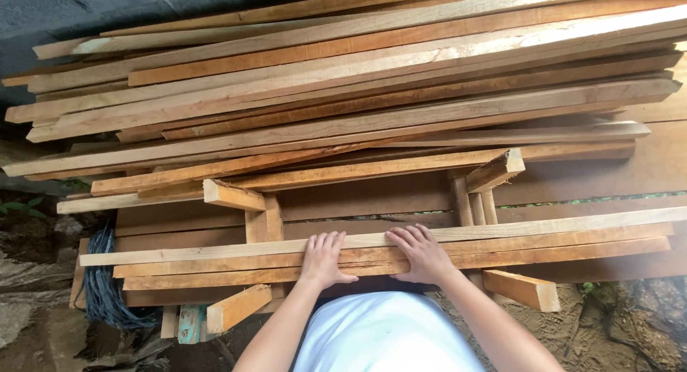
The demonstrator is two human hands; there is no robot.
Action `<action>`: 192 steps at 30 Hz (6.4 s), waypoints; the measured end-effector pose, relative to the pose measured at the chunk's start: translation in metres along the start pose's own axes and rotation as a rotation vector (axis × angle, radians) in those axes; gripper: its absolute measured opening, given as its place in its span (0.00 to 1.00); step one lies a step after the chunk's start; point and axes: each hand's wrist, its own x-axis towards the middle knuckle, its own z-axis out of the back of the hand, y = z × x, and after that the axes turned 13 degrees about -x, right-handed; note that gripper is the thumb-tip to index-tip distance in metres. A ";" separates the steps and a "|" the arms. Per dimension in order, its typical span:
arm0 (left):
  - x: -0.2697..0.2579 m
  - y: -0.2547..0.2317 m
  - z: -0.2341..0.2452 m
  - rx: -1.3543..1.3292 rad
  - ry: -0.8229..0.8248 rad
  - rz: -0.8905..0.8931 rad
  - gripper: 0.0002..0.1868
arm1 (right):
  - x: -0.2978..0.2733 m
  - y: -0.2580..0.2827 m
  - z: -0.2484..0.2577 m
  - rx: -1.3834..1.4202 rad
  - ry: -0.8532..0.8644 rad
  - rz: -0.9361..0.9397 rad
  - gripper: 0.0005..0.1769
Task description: Organizing and aligning wooden planks on a storage rack.
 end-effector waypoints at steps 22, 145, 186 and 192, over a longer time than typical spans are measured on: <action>0.006 0.005 0.026 -0.111 0.144 0.289 0.61 | 0.059 0.000 0.042 0.248 0.553 -0.294 0.48; 0.060 0.097 0.009 -0.189 -0.185 0.216 0.28 | 0.073 -0.050 -0.013 0.140 -0.094 -0.306 0.29; -0.039 0.015 -0.013 -0.048 -0.278 0.188 0.34 | 0.014 0.020 -0.018 0.075 -0.323 -0.242 0.36; -0.018 0.024 -0.005 -0.056 -0.198 0.215 0.39 | 0.033 -0.003 -0.026 0.148 -0.158 -0.206 0.42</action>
